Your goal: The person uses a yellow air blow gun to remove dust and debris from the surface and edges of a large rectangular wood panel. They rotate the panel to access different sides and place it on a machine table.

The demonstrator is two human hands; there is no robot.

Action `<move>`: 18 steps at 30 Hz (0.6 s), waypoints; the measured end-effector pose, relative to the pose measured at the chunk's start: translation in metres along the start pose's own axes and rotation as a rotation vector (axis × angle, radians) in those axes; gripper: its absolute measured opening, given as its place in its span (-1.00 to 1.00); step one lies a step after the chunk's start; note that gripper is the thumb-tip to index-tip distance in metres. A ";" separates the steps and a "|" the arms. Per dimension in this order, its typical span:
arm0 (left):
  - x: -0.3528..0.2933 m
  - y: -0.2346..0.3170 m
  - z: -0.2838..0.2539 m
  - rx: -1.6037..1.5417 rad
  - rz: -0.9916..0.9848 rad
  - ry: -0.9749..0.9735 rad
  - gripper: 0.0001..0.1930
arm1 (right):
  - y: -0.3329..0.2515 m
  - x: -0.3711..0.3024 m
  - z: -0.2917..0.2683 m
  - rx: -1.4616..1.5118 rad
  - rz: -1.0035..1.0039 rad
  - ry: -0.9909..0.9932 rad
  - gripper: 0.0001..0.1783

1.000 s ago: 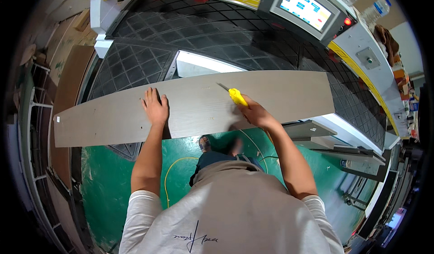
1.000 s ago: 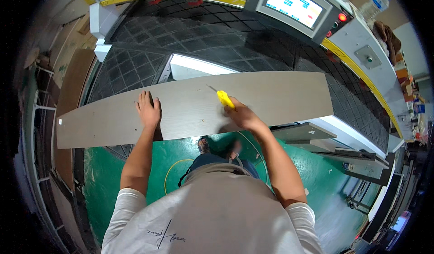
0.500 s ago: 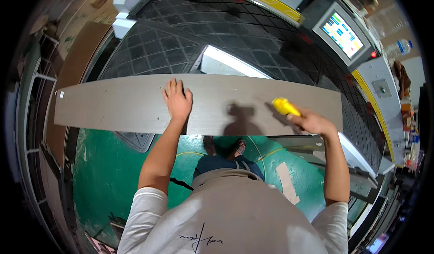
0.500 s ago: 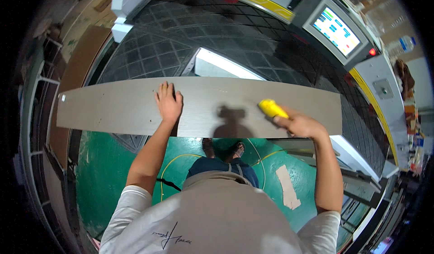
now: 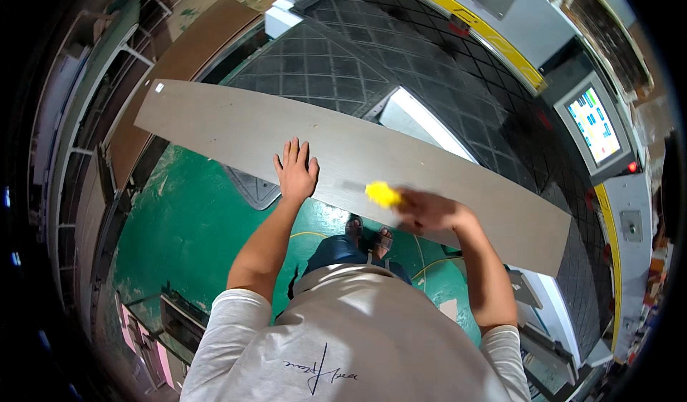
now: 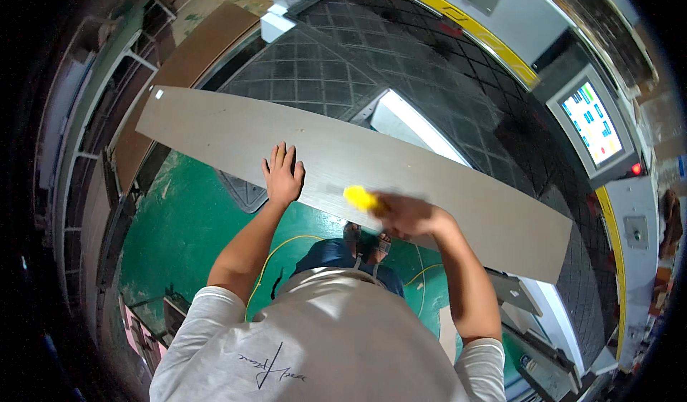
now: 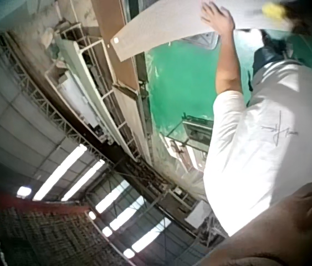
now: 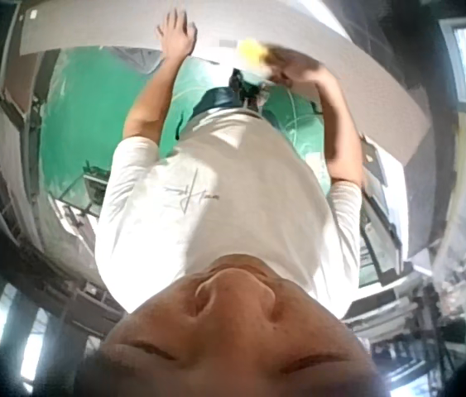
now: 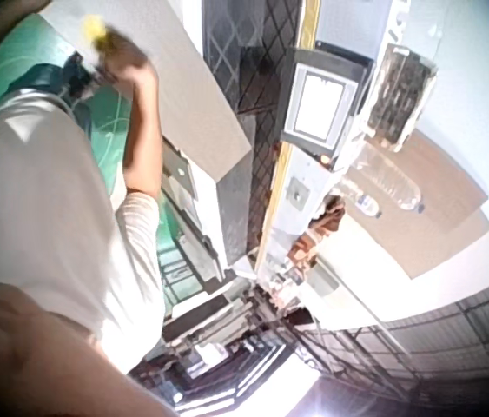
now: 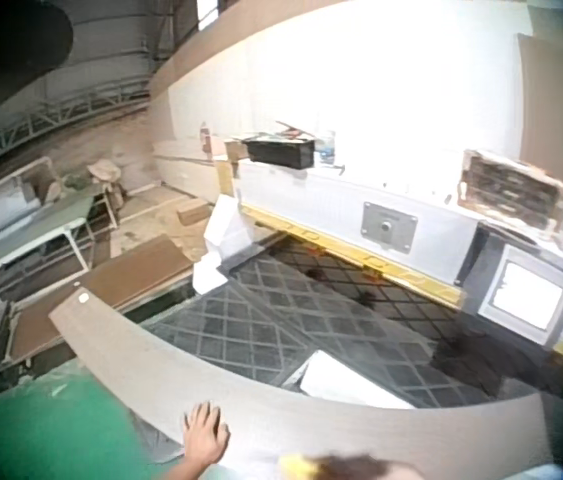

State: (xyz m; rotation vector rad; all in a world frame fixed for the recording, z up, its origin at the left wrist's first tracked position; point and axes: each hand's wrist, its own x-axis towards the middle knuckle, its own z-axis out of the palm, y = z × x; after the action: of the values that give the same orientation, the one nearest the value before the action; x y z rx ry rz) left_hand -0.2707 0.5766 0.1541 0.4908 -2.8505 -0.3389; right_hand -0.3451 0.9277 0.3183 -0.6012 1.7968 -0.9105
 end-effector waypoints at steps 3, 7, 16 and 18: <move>-0.002 -0.039 -0.010 0.041 -0.081 0.013 -0.40 | -0.039 0.037 0.001 0.052 0.051 0.132 -0.54; 0.013 -0.092 -0.020 0.011 -0.110 0.043 -0.41 | -0.043 0.071 -0.007 0.121 -0.065 -0.253 -0.54; 0.075 -0.271 -0.055 0.019 -0.115 0.096 -0.43 | -0.186 0.112 0.015 -0.221 0.362 -0.087 -0.34; 0.093 -0.304 -0.066 0.014 -0.106 0.115 -0.44 | -0.208 0.121 0.023 -0.235 0.464 -0.015 -0.32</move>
State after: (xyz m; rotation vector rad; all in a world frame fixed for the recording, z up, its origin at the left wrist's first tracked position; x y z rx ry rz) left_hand -0.2479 0.2526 0.1535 0.6441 -2.7240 -0.2995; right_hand -0.3717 0.7073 0.4141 -0.3092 1.9327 -0.3826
